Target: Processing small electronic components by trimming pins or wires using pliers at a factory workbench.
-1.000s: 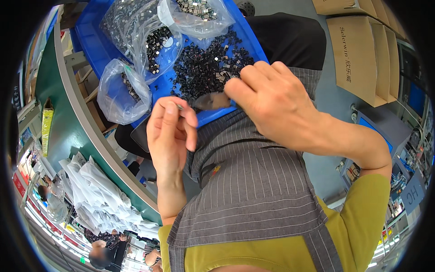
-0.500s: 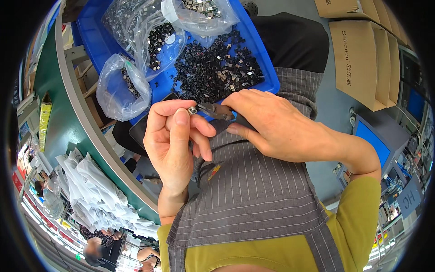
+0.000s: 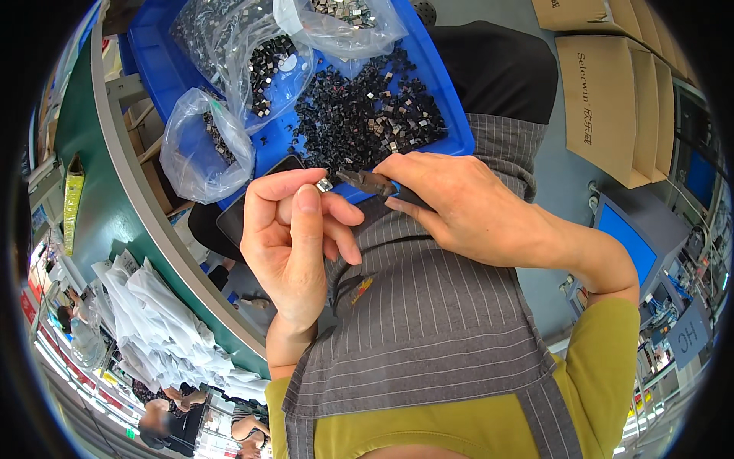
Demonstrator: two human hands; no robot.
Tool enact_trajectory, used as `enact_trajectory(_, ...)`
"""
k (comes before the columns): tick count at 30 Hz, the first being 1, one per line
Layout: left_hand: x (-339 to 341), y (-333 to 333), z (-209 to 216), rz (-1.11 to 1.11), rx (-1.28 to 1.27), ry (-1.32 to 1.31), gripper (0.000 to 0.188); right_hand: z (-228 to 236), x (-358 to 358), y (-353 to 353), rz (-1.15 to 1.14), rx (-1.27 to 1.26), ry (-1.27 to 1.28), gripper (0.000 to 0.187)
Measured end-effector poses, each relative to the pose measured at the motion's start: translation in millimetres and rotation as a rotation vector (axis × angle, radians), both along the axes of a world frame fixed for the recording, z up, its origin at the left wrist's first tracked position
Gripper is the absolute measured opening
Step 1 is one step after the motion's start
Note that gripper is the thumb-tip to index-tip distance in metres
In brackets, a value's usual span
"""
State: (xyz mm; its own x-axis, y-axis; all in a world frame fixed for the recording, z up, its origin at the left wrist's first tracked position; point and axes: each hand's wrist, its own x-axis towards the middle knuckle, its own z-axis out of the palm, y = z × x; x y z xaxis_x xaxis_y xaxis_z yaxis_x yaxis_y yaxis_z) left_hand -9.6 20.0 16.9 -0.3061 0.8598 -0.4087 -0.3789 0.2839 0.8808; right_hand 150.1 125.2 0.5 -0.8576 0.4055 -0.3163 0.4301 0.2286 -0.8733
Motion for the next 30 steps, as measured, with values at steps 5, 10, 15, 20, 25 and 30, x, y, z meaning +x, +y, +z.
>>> enact_trajectory(5,-1,1,-1,-0.004,-0.013,0.011,0.015,-3,-2,0,-0.008,-0.027,0.001,0.028)
enact_trajectory(10,-2,1,-3,0.035,-0.006,-0.04,0.014,-8,-4,-1,-0.034,-0.053,0.02,0.025)
enact_trajectory(15,-31,-5,-33,0.259,-0.083,0.472,0.012,-15,0,2,-0.045,-0.079,-0.013,0.024)
enact_trajectory(20,-106,-14,-64,0.353,-0.286,0.904,0.022,-23,-3,4,-0.04,-0.133,-0.076,0.022)
enact_trajectory(25,-66,11,-88,0.053,-0.116,1.251,0.017,-27,-7,2,-0.061,-0.091,-0.032,0.021)
enact_trajectory(30,-77,44,-142,-0.465,-0.41,1.807,0.01,-33,-10,-1,-0.074,-0.078,0.018,0.025)
